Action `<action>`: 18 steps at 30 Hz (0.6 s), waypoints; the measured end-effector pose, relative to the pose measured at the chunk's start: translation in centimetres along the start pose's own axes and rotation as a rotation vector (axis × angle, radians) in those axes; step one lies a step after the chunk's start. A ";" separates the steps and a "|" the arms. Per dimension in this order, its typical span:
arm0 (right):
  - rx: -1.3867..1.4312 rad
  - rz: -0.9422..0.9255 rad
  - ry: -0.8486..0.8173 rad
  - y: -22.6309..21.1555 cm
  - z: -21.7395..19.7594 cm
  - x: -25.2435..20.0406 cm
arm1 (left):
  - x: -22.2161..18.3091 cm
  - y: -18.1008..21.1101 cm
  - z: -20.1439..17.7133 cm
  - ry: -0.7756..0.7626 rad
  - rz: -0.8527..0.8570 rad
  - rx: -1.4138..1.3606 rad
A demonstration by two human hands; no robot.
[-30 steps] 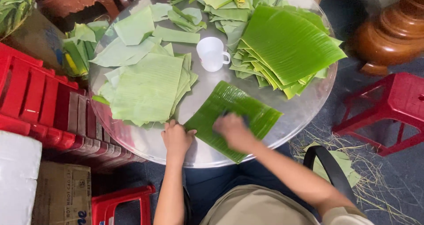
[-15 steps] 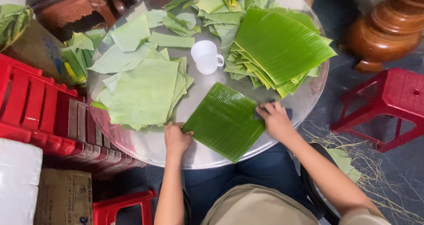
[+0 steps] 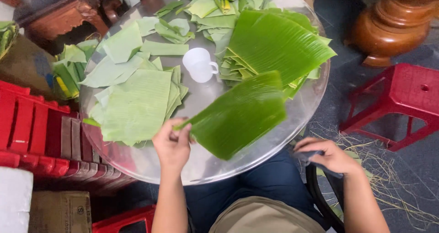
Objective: Cleaning banana leaves by wiping them with a cloth on a metal table
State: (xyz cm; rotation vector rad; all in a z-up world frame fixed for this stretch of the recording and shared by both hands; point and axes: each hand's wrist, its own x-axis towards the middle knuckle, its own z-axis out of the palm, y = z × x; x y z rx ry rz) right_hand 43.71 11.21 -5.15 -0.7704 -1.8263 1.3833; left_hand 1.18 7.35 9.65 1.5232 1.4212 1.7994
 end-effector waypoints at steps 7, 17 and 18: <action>0.008 0.047 -0.175 -1.7 2.3 0.7 | 9.9 -0.3 12.2 0.107 -0.076 0.140; -0.019 -0.055 -0.235 0.5 0.9 0.6 | 14.1 -15.0 19.5 0.034 -0.158 0.518; -0.068 -0.072 -0.201 1.0 0.7 0.5 | 13.5 -15.8 18.8 -0.029 -0.011 0.605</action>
